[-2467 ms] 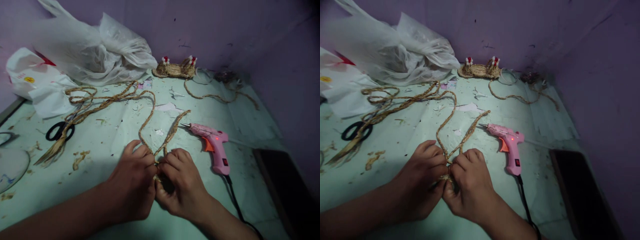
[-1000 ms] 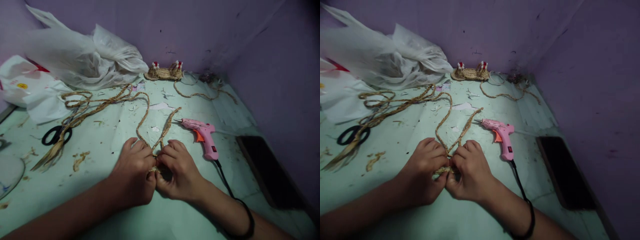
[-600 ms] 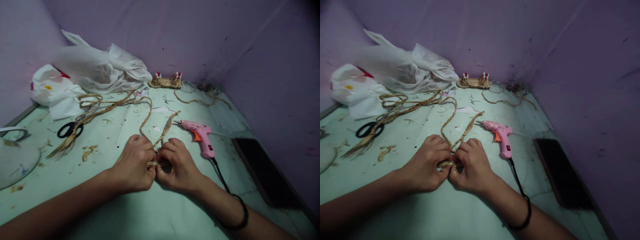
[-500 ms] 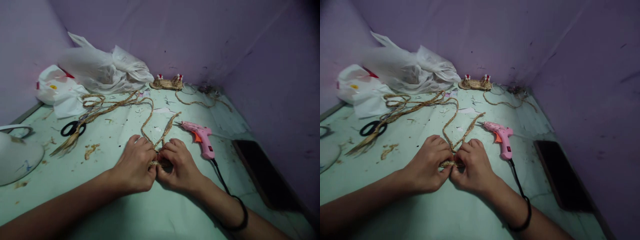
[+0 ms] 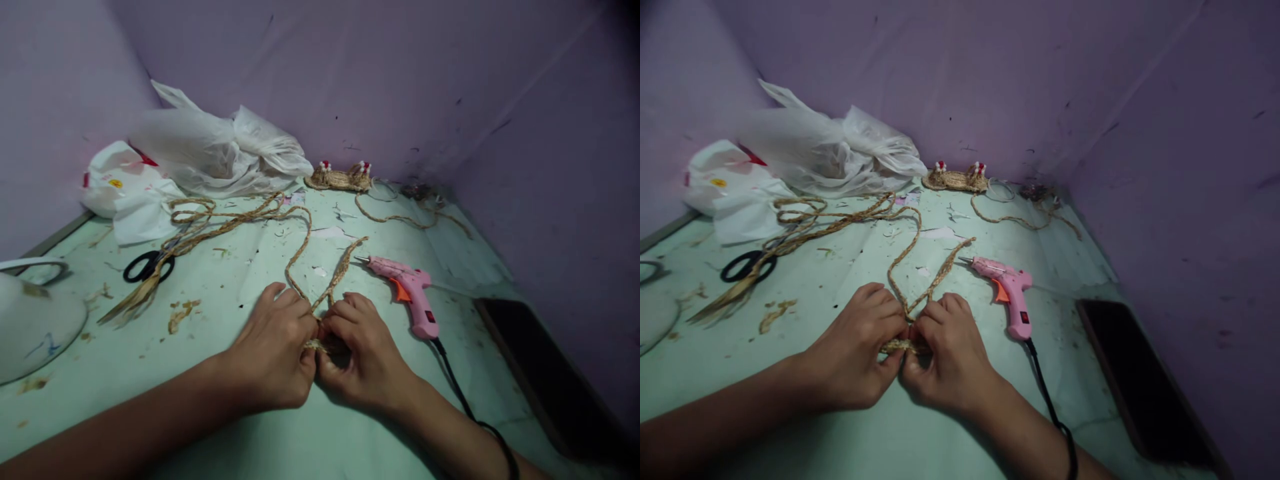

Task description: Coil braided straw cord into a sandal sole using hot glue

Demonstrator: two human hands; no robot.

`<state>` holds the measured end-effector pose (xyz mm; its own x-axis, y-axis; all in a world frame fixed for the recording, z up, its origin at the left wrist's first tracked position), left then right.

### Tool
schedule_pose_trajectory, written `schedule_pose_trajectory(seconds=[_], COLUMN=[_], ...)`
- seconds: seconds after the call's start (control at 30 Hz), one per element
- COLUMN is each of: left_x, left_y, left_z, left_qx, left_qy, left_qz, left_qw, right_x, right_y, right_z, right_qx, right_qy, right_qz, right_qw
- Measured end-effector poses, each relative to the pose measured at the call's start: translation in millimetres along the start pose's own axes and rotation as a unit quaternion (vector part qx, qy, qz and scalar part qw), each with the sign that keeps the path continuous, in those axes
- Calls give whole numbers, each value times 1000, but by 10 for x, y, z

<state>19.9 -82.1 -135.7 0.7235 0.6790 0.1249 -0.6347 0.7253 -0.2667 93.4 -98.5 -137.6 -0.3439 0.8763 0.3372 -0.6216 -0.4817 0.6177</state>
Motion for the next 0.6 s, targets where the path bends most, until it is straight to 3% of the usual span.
schedule_pose_trajectory(seconds=[0.3,0.6], left_x=[-18,-16], left_y=[-25,-9], left_z=[31,12], left_qx=[-46,-74], left_qy=[-51,-58], left_qz=[-24,-28], left_qw=[997,995], right_x=[-6,-28], right_y=[-3,-9], right_z=[-12,-25], right_qx=[16,27], right_qy=[-6,-4], right_qz=[-12,-19], right_qw=[1000,999])
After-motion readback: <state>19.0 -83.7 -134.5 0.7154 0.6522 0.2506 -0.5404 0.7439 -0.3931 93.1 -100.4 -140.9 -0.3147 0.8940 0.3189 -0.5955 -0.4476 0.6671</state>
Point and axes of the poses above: each hand's wrist, its own x-axis towards the middle knuckle, its own z-axis out of the back of the hand, y = z × x, the point moved 8 cm from there along x, towards the middle knuckle, and after that the axes turned 9 degrees about x, right-handed, at the moved point
